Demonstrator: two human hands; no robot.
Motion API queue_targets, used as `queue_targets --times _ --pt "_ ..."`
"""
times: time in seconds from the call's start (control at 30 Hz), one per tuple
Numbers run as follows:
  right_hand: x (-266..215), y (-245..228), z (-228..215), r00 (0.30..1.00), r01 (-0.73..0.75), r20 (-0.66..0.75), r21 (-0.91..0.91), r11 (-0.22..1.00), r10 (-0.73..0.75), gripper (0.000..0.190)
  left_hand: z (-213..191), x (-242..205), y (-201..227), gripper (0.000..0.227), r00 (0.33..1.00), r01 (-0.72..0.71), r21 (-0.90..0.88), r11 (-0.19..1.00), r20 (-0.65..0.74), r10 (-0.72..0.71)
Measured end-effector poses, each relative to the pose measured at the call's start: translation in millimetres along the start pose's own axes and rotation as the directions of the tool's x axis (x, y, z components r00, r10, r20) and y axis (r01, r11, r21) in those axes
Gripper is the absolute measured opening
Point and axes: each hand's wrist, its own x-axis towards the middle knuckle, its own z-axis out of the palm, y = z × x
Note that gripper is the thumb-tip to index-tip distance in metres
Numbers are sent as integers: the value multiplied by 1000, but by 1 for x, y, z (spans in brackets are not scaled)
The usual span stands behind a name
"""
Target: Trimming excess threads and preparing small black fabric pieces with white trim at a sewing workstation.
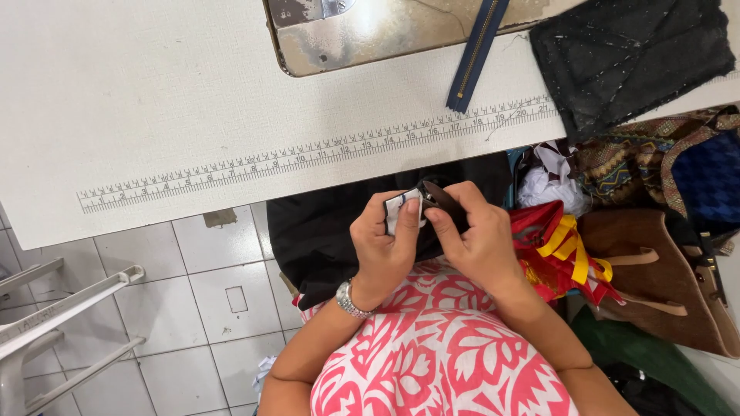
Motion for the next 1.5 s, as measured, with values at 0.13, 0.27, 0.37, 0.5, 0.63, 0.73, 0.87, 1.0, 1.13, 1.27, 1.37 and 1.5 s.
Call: queue_targets --times 0.13,0.27,0.37,0.5,0.63,0.73,0.87,1.0,1.13,1.27,1.37,1.5 --pt "-4 13 -20 993 87 -61 -239 967 -104 28 -17 4 17 5 995 -70 125 990 74 61" --pt "-1 37 -85 960 -10 -254 -456 890 -119 27 -46 -8 20 15 991 31 260 965 118 -63" --pt "-8 19 -88 982 -72 -191 -395 916 -5 26 -51 -2 25 27 971 181 209 961 117 -208" --pt "4 20 -59 998 -31 -60 31 999 33 32 -50 10 -10 32 978 171 -66 983 132 -161" --pt "17 0 -23 993 52 82 319 946 -82 61 -40 16 20 33 952 255 -137 957 210 -224" --pt "21 -13 -9 975 69 174 361 930 -140 62 -37 19 24 20 938 211 -194 958 314 -143" --pt "13 3 -5 980 -70 200 438 896 -21 17 -39 18 19 18 965 -171 106 980 217 145" --pt "15 -8 -11 971 -93 235 508 856 -35 16 -36 12 22 23 947 -260 163 952 237 218" --pt "13 -4 -9 971 -126 239 563 817 -16 17 -36 12 24 9 951 -255 170 952 222 215" --pt "10 6 -9 962 -172 271 577 799 12 21 -39 13 27 9 974 -102 81 991 211 83" --pt "10 11 -11 953 -222 300 599 770 41 23 -39 16 30 9 978 16 5 1000 210 -16" --pt "9 21 -10 952 -249 297 620 744 71 21 -39 16 20 10 957 146 -85 986 264 -119"
